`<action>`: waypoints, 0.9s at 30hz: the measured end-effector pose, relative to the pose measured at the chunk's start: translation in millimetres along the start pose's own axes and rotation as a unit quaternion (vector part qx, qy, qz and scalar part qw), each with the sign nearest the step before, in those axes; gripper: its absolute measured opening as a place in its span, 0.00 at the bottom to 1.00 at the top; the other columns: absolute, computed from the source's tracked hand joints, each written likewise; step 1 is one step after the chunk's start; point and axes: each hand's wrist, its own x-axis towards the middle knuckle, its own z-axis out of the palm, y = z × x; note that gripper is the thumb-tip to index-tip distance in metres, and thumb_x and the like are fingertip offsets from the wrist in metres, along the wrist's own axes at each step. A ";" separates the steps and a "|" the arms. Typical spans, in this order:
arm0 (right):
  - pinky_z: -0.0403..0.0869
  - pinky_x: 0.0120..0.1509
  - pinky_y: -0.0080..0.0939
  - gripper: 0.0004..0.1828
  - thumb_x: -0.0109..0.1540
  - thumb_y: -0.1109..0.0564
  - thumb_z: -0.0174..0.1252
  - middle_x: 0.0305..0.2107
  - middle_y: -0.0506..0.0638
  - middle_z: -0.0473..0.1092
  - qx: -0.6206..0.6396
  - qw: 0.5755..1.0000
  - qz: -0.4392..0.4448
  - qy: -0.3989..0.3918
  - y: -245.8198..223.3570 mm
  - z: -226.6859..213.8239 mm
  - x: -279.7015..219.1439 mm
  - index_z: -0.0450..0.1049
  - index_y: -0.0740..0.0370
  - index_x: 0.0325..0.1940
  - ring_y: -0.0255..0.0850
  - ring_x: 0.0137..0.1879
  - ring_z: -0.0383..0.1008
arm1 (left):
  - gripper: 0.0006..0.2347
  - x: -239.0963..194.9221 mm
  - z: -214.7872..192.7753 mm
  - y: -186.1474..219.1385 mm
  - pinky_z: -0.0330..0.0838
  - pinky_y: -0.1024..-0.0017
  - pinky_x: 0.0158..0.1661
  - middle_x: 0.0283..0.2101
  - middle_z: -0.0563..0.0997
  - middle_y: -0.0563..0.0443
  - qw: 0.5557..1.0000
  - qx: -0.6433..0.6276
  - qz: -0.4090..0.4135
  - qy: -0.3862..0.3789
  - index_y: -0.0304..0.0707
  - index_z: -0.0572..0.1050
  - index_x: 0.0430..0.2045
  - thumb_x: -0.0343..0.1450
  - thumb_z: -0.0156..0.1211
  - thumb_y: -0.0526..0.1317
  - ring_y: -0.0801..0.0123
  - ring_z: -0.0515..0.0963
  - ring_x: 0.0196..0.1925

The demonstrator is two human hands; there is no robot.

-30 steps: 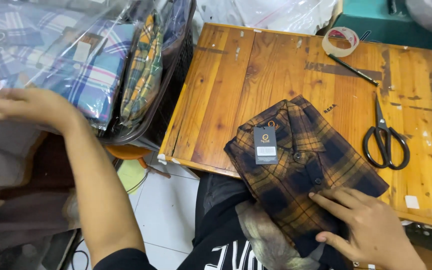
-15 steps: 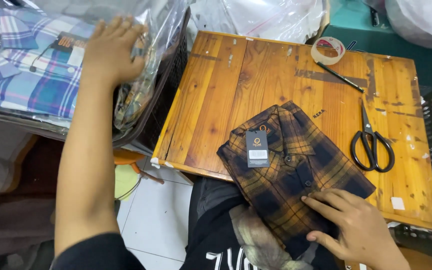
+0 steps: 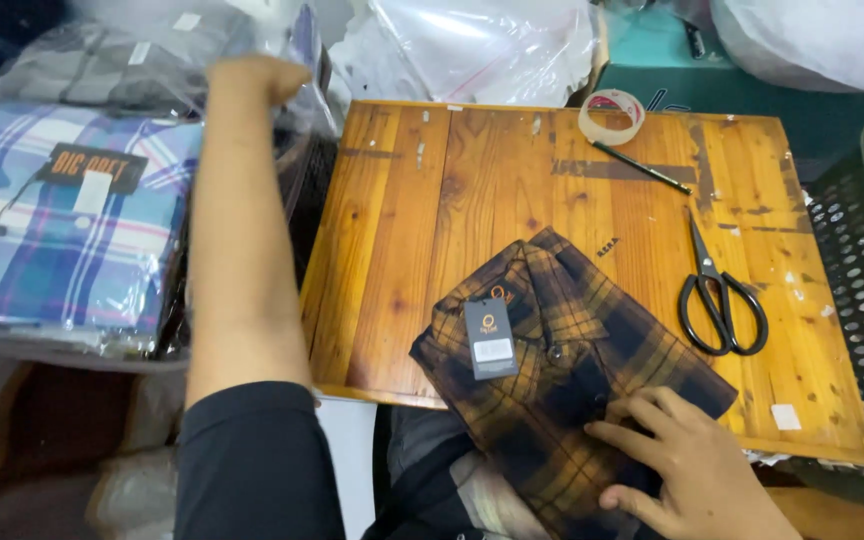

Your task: The person removes a plaid shirt from a plastic bag and places the bag aside. They then use a small blade to cut the tag strings and remove the tags from the shirt collar and sleeve. The shirt remains on the table after the tags are removed.

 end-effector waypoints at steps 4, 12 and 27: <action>0.67 0.38 0.45 0.32 0.51 0.27 0.39 0.35 0.45 0.67 0.011 1.000 0.013 -0.005 3.5 3.9 -0.7 0.71 0.48 0.44 0.43 0.43 0.63 | 0.20 -4.6 24.8 9.4 0.52 0.65 0.40 0.42 0.57 0.48 0.957 -0.205 -0.143 -0.145 0.39 0.56 0.37 0.61 0.35 0.54 0.63 0.57 0.41; 0.67 0.47 0.45 0.32 0.52 0.30 0.39 0.43 0.48 0.67 0.034 0.998 -0.001 0.050 5.7 -6.9 -16.6 0.70 0.51 0.46 0.43 0.47 0.68 | 0.41 -1.6 44.4 5.5 0.47 0.54 0.56 0.60 0.50 0.39 0.965 -0.240 -0.102 -0.017 0.36 0.53 0.55 0.57 0.28 0.71 0.48 0.51 0.61; 0.67 0.37 0.40 0.26 0.53 0.38 0.38 0.34 0.53 0.69 -0.009 0.960 0.064 0.273 12.6 -18.7 -36.2 0.74 0.59 0.30 0.43 0.36 0.71 | 0.40 17.8 48.1 22.9 0.69 0.56 0.34 0.45 0.71 0.35 0.936 0.016 0.063 0.345 0.18 0.52 0.49 0.65 0.58 0.65 0.46 0.72 0.42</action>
